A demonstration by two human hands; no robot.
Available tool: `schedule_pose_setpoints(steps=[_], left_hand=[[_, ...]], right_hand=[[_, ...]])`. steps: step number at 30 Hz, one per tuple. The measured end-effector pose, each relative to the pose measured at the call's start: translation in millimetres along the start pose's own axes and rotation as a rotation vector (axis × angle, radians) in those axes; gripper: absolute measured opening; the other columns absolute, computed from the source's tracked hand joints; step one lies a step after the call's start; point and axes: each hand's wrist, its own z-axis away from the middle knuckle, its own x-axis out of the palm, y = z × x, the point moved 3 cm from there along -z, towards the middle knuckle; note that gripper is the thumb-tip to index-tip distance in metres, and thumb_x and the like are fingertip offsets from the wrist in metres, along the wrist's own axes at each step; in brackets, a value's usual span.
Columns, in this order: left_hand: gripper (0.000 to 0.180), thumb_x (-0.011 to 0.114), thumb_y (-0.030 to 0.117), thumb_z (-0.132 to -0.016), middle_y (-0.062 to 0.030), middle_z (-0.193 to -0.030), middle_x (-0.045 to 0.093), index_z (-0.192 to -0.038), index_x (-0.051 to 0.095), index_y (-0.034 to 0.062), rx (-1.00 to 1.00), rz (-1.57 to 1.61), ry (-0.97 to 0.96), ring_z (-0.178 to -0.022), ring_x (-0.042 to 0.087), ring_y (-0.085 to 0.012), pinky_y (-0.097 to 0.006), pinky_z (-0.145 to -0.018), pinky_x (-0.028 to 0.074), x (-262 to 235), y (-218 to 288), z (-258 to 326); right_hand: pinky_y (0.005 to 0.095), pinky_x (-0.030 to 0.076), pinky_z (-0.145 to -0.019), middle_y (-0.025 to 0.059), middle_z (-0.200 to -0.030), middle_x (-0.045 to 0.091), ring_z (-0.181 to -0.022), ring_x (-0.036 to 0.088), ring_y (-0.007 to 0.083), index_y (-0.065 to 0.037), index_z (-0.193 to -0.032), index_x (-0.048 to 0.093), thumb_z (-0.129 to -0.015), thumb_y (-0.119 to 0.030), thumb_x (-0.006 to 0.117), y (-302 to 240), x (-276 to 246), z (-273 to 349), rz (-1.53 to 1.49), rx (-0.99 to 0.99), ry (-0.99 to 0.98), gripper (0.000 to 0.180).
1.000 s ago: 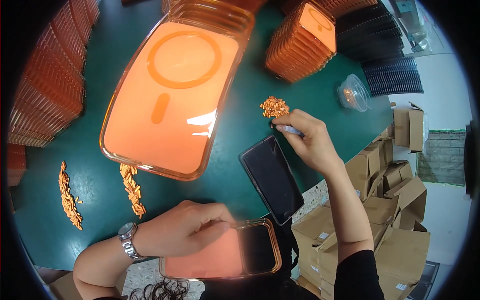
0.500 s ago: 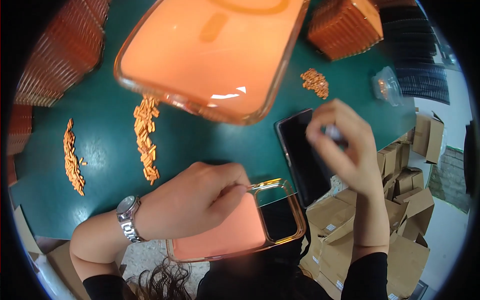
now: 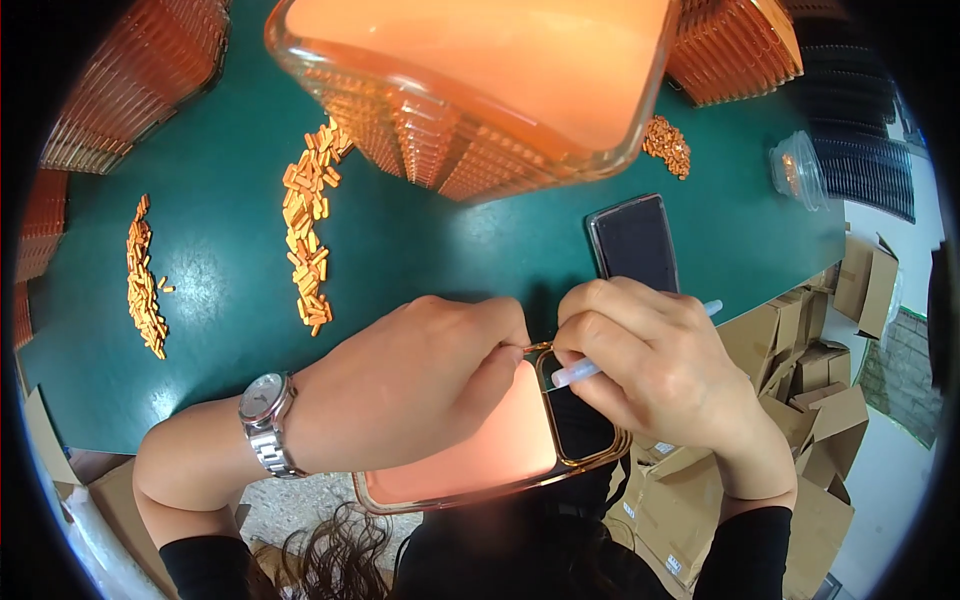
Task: Attaching metal rings and components to various phone cases.
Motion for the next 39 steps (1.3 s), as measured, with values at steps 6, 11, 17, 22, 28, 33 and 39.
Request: schedule_pose_setpoints(steps=[6, 11, 17, 22, 28, 33, 39], left_hand=[[0.003, 0.062, 0.003, -0.099, -0.0159, -0.079, 0.064, -0.102, 0.063, 0.0012, -0.038, -0.04, -0.023, -0.067, 0.065, -0.0333, -0.039, -0.06, 0.049, -1.2, 1.9, 0.6], [0.007, 0.065, 0.007, -0.1, -0.0169, -0.076, 0.064, -0.099, 0.061, 0.0012, -0.066, -0.111, -0.015, -0.067, 0.065, -0.0343, -0.041, -0.06, 0.049, 2.4, 2.4, 2.1], [0.015, 0.067, 0.012, -0.102, -0.0174, -0.071, 0.06, -0.094, 0.06, 0.0007, -0.091, -0.101, -0.018, -0.064, 0.063, -0.0355, -0.041, -0.059, 0.049, 0.2, 5.1, -1.7], [0.017, 0.066, 0.013, -0.103, -0.0173, -0.071, 0.06, -0.093, 0.06, 0.0007, -0.114, -0.075, -0.042, -0.064, 0.061, -0.036, -0.041, -0.059, 0.048, 1.0, 5.8, -2.8], [0.015, 0.067, 0.012, -0.102, -0.018, -0.075, 0.063, -0.094, 0.06, 0.0009, -0.098, -0.106, -0.032, -0.068, 0.064, -0.038, -0.042, -0.061, 0.05, 2.5, 4.3, 0.5], [0.013, 0.066, 0.011, -0.102, -0.0187, -0.077, 0.064, -0.096, 0.058, 0.0015, -0.057, -0.167, 0.001, -0.072, 0.066, -0.0403, -0.045, -0.063, 0.051, 5.5, 3.5, 0.8], [0.013, 0.064, 0.012, -0.103, -0.0198, -0.079, 0.065, -0.098, 0.056, 0.0026, -0.085, -0.219, 0.015, -0.075, 0.066, -0.0422, -0.05, -0.066, 0.053, 5.0, 6.8, 6.0]], right_hand=[[0.0438, 0.055, -0.063, 0.0137, -0.085, 0.057, -0.077, 0.066, 0.0345, -0.001, -0.092, 0.057, -0.079, 0.001, 0.072, -0.3, 3.9, 1.3, -0.084, 0.151, -0.031, 0.021], [0.047, 0.056, -0.066, 0.0169, -0.085, 0.059, -0.079, 0.067, 0.04, 0.001, -0.093, 0.057, -0.086, -0.001, 0.07, -2.0, 6.9, 1.3, -0.123, 0.284, -0.122, 0.015], [0.0463, 0.056, -0.069, 0.0171, -0.093, 0.06, -0.082, 0.068, 0.04, 0.004, -0.102, 0.062, -0.092, -0.006, 0.069, 2.3, 0.4, 6.9, -0.176, 0.234, -0.126, 0.016], [0.0418, 0.056, -0.068, 0.015, -0.1, 0.061, -0.087, 0.068, 0.0344, 0.009, -0.114, 0.066, -0.093, -0.013, 0.068, -9.0, -5.0, 12.0, -0.008, 0.216, -0.11, 0.03], [0.035, 0.056, -0.062, 0.0121, -0.095, 0.06, -0.085, 0.063, 0.0261, 0.008, -0.109, 0.067, -0.086, -0.012, 0.066, -9.7, 0.3, 9.8, 0.194, 0.067, -0.196, 0.031], [0.0347, 0.055, -0.059, 0.0098, -0.09, 0.06, -0.083, 0.063, 0.0246, 0.004, -0.106, 0.068, -0.082, -0.008, 0.065, -10.1, 6.1, 10.2, 0.199, 0.094, -0.151, 0.027], [0.0371, 0.057, -0.063, 0.0103, -0.087, 0.061, -0.08, 0.064, 0.0276, 0.001, -0.103, 0.071, -0.084, -0.007, 0.069, -12.6, 4.3, 6.0, 0.155, 0.127, -0.084, 0.021]])
